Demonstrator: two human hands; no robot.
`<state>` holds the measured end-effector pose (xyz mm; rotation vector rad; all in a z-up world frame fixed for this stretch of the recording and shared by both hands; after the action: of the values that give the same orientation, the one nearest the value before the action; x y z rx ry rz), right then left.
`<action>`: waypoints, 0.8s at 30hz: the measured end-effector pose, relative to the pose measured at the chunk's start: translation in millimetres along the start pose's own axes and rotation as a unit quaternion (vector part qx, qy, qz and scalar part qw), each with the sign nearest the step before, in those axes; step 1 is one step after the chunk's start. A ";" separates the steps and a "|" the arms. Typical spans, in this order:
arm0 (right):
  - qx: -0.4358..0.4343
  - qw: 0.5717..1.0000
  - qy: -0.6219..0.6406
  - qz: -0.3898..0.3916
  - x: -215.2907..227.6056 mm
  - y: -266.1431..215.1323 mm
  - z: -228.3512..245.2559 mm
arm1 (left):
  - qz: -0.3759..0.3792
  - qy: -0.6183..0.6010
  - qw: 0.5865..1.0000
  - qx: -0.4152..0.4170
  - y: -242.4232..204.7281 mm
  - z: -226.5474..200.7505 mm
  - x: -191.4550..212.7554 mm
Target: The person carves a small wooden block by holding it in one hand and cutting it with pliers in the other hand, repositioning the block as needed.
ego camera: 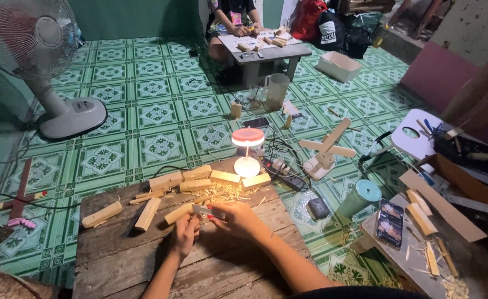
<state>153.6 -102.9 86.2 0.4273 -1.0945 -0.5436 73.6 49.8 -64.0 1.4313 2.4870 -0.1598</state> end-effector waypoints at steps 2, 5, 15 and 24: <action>0.003 1.000 0.008 0.002 8.7 4.2 9.7 | -0.007 0.014 1.000 -0.021 0.0 0.5 2.4; 0.007 0.999 0.020 0.035 5.0 3.6 10.9 | -0.004 0.004 0.997 -0.076 0.8 5.7 4.6; -0.060 0.976 0.206 -0.042 19.9 0.3 -10.2 | 0.029 0.334 0.934 -0.125 -23.6 -54.2 -38.8; -0.145 0.934 0.326 0.006 -27.8 -16.6 -42.0 | 0.015 0.411 0.903 -0.127 -28.4 -61.8 -41.1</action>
<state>178.9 -96.6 40.0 0.3051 -0.3692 -0.4904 58.0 15.2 5.8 1.6371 2.9255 0.9320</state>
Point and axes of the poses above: each hand's wrist, its own y-axis towards the middle knuckle, its own x-axis out of the back of the hand, z = x × y, the point moved 7 cm from there along y, towards the middle knuckle, and after that the axes turned 1 degree about y, right-handed, at the moved point
